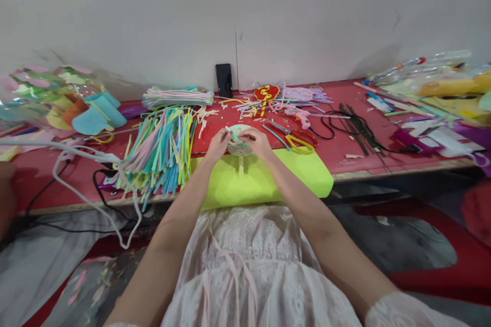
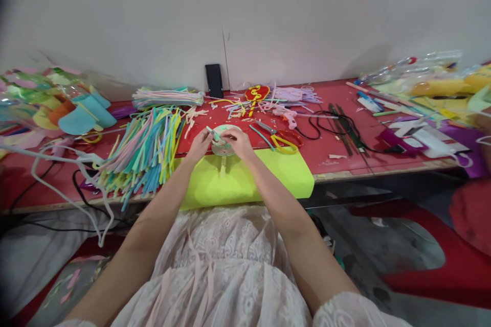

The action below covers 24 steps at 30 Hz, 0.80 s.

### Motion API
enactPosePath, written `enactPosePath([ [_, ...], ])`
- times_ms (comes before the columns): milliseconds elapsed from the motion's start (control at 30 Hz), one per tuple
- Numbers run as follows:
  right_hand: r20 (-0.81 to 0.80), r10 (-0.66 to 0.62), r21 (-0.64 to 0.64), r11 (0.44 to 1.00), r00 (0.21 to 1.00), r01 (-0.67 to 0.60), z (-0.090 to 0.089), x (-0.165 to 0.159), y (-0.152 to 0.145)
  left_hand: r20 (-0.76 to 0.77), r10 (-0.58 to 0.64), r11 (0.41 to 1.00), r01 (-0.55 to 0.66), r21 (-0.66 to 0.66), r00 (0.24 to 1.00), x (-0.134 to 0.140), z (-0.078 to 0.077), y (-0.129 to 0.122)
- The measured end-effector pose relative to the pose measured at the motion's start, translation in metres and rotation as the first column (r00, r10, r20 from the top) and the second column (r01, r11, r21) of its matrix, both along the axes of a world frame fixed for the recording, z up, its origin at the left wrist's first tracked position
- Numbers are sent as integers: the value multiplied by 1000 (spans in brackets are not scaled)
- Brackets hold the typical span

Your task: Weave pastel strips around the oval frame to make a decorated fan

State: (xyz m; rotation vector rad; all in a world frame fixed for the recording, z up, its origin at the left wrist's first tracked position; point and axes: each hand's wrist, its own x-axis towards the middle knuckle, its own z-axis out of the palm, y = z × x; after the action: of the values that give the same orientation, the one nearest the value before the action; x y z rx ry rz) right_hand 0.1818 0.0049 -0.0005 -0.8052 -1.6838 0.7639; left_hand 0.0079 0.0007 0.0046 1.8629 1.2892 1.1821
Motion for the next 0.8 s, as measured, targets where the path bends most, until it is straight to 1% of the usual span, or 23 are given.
enactPosePath([
  [133,22,40,32,999,999,-40,-2,0,2,-36,-7,1000,8,28,999,-4,-2,4],
  [233,38,-6,37,999,999,4,-2,0,3,-46,-12,1000,13,11,999,-5,-3,4],
  [367,14,-78,58,995,997,77,1,1,0,14,-43,998,44,-37,999,-3,-5,5],
  [467,-10,-135,106,985,991,135,4,2,-4,51,14,998,-11,-58,999,-3,-5,5],
  [533,12,-155,132,980,988,152,3,2,-5,51,41,997,-38,-67,998,-2,-5,5],
  [633,53,-136,147,981,989,127,-1,1,-3,41,69,996,-66,-62,997,-1,-4,4],
  [800,91,-123,109,988,988,112,-6,-3,2,53,87,996,-86,-17,995,0,-1,2],
])
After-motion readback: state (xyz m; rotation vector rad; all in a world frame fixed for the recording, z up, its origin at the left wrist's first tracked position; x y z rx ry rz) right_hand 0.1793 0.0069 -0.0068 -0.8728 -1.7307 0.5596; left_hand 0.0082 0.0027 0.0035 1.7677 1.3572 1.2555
